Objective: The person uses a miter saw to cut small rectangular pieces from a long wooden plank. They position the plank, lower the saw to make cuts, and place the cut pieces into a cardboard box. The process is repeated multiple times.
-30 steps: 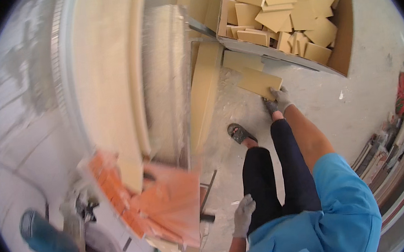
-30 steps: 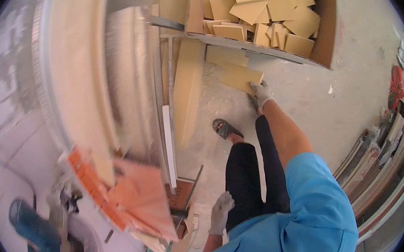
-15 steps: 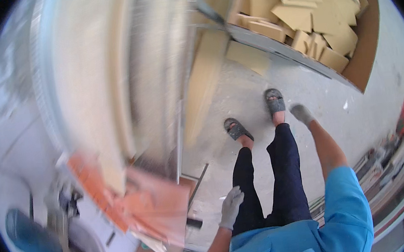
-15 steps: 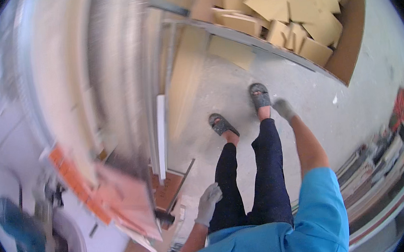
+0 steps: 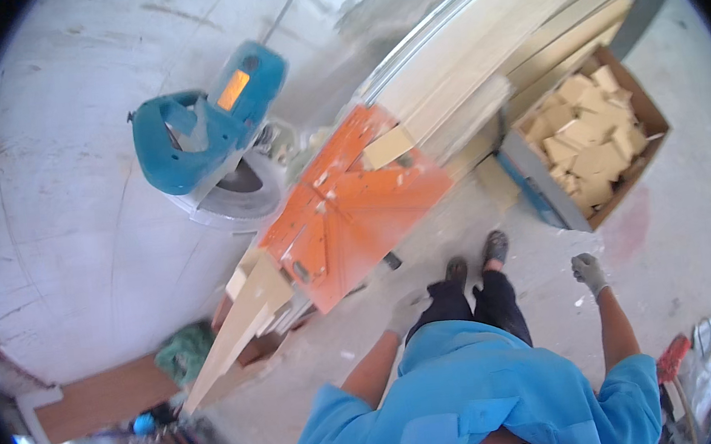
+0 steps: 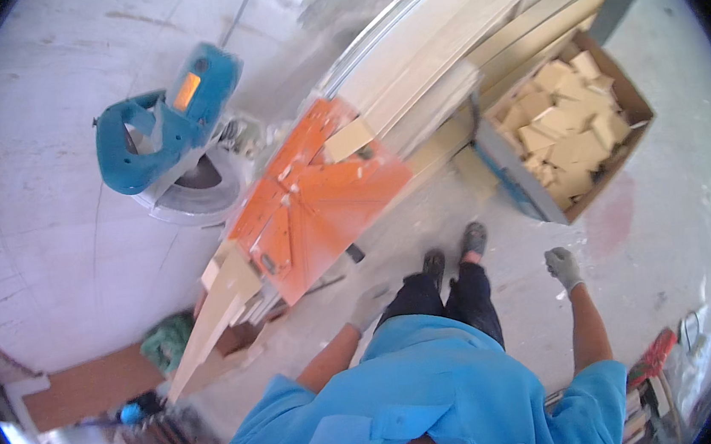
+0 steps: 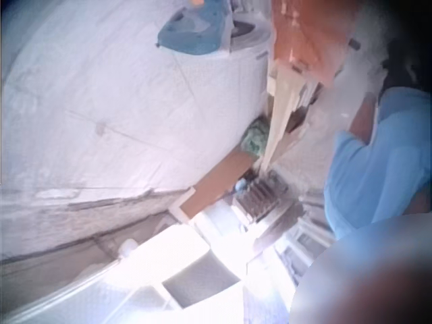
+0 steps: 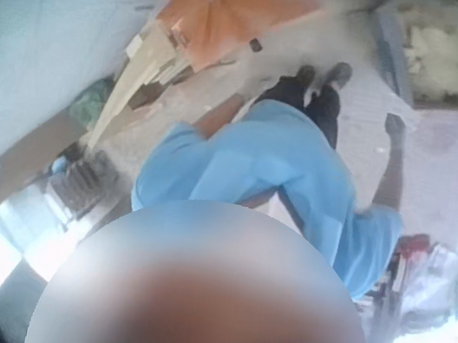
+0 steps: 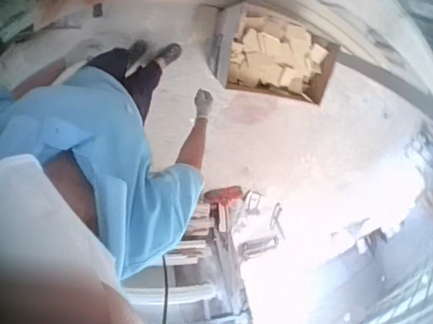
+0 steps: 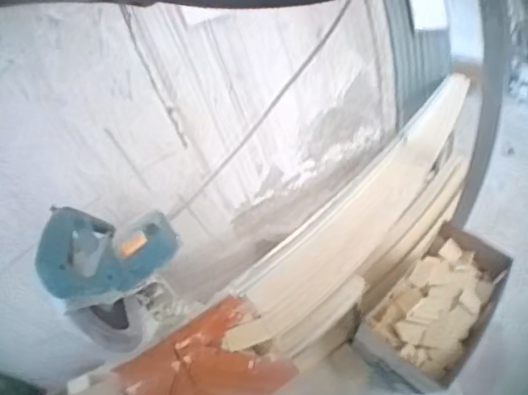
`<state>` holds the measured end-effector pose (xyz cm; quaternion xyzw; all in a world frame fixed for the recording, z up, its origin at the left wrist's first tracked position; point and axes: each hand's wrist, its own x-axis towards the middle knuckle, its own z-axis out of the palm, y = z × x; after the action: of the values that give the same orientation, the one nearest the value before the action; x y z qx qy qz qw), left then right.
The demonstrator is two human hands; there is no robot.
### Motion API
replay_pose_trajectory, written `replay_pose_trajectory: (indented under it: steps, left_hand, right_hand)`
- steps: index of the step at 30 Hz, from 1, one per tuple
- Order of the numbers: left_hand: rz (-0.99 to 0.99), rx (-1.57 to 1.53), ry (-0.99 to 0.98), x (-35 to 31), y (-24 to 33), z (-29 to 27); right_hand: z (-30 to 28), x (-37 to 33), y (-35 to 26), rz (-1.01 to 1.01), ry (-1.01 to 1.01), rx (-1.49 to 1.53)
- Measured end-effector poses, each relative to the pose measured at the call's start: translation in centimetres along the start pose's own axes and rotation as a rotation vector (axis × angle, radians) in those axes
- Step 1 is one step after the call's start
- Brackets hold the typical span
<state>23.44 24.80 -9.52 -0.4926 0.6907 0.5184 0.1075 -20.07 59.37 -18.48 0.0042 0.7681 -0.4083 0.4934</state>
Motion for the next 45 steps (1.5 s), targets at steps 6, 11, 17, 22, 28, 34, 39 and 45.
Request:
replay_pose_trajectory:
  steps: [6,11,17,22,28,34,39,45]
  left_hand:
    - [-0.232,-0.016,-0.156,0.8,-7.5,-4.2]
    - [-0.429,-0.161,-0.009,2.4,-7.7,-3.9]
    - [-0.24,-0.155,-0.107,8.4,-0.9,2.0]
    - [-0.172,0.07,-0.213,13.2,10.7,12.5]
    - [-0.058,0.088,-0.382,12.9,27.2,30.5]
    - [-0.061,0.144,-0.485,12.2,36.8,40.5]
    - [-0.283,0.253,-0.425,18.3,42.0,46.4]
    - [0.235,0.281,-0.405,30.5,61.9,54.3]
  right_hand:
    - [0.4,-8.6,3.1,-0.096,0.301,0.322]
    - [3.6,-17.8,12.1,0.25,0.166,0.255]
    - [1.9,-24.8,19.0,0.45,0.257,0.51]
    - [-7.4,-24.4,23.8,0.344,0.401,0.813]
    - [-23.6,-24.9,26.7,0.362,0.588,0.859]
    - [-42.8,-21.0,25.0,0.326,0.619,0.699]
    - [-56.5,-13.6,19.9,0.143,0.653,0.768]
    - [-66.4,-8.5,12.1,0.238,0.645,0.762]
